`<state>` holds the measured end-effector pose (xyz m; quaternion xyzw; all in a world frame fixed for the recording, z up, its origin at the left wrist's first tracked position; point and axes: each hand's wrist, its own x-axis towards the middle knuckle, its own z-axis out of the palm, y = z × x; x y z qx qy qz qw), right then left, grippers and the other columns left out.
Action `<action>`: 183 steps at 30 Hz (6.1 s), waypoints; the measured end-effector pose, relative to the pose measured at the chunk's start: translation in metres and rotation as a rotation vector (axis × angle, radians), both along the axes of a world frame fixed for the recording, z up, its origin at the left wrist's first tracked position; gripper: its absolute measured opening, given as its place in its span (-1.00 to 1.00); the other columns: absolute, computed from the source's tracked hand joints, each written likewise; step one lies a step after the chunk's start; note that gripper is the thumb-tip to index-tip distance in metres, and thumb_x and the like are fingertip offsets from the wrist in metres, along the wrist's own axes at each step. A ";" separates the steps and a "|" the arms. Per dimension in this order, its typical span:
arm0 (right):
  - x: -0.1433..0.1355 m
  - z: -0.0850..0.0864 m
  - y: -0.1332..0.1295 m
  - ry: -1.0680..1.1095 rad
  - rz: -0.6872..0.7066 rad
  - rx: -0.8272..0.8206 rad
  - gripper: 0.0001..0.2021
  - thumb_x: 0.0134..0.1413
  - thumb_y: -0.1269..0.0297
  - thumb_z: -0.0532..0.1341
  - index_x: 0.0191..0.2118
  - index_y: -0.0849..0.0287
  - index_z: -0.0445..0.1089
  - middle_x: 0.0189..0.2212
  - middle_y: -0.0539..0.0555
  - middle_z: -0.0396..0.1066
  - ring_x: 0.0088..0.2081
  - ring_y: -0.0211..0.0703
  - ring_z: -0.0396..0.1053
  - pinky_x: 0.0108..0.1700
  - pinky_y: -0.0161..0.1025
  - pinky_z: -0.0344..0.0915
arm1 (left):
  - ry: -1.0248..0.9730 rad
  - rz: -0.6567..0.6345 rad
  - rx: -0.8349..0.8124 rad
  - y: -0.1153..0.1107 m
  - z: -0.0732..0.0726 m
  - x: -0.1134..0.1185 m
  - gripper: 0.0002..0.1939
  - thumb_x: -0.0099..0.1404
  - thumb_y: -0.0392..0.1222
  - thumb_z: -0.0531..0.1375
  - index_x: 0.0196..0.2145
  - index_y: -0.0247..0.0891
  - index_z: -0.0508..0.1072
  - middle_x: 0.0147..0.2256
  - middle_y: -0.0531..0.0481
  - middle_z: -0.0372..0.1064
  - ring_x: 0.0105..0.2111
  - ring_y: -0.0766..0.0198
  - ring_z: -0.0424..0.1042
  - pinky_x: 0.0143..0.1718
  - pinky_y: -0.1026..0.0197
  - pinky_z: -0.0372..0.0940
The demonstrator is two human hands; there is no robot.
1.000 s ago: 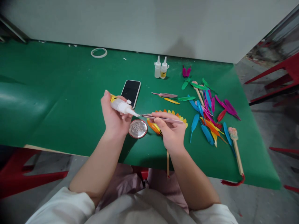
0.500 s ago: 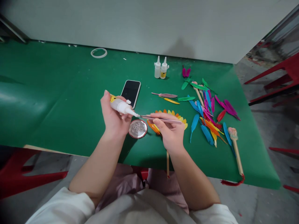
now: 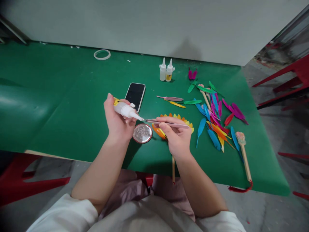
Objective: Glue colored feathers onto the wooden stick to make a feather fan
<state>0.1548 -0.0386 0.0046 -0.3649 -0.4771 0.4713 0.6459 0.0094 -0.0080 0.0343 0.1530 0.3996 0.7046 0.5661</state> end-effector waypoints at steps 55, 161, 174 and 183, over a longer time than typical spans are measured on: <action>0.001 0.005 0.000 -0.013 -0.044 -0.016 -0.92 -0.02 0.23 0.33 -0.34 0.04 0.52 -0.43 -0.04 0.54 -0.41 -0.17 0.53 -0.32 -0.17 0.53 | -0.015 -0.241 0.036 0.007 -0.006 -0.014 -0.51 0.20 0.23 0.10 -0.57 -0.26 0.35 -0.75 0.15 -0.02 -0.76 0.47 0.01 -0.72 0.34 -0.06; 0.044 -0.026 0.016 -1.029 0.148 0.214 -0.87 0.10 0.30 0.21 -0.34 0.10 0.54 -0.37 0.07 0.57 -0.30 -0.09 0.52 -0.21 -0.13 0.45 | 1.300 -0.634 0.253 0.004 -0.028 -0.022 -0.83 0.22 -0.11 0.16 -0.28 -0.24 0.33 -0.37 0.03 0.38 -0.39 0.25 0.36 -0.37 0.21 0.19; 0.045 -0.027 0.016 -1.022 0.141 0.233 -0.86 0.11 0.30 0.20 -0.31 0.11 0.53 -0.37 0.07 0.57 -0.31 -0.11 0.51 -0.22 -0.14 0.43 | 1.323 -0.709 0.275 0.003 -0.026 -0.021 -0.84 0.22 -0.10 0.13 -0.35 -0.24 0.28 -0.44 0.09 0.28 -0.46 0.31 0.27 -0.44 0.25 0.12; 0.046 -0.025 0.017 -1.048 0.118 0.227 -0.87 0.10 0.28 0.22 -0.34 0.09 0.54 -0.38 0.07 0.57 -0.31 -0.09 0.52 -0.24 -0.15 0.44 | 1.326 -0.641 0.275 0.006 -0.032 -0.023 -0.82 0.22 -0.07 0.16 -0.30 -0.23 0.32 -0.38 0.02 0.36 -0.41 0.24 0.34 -0.43 0.22 0.14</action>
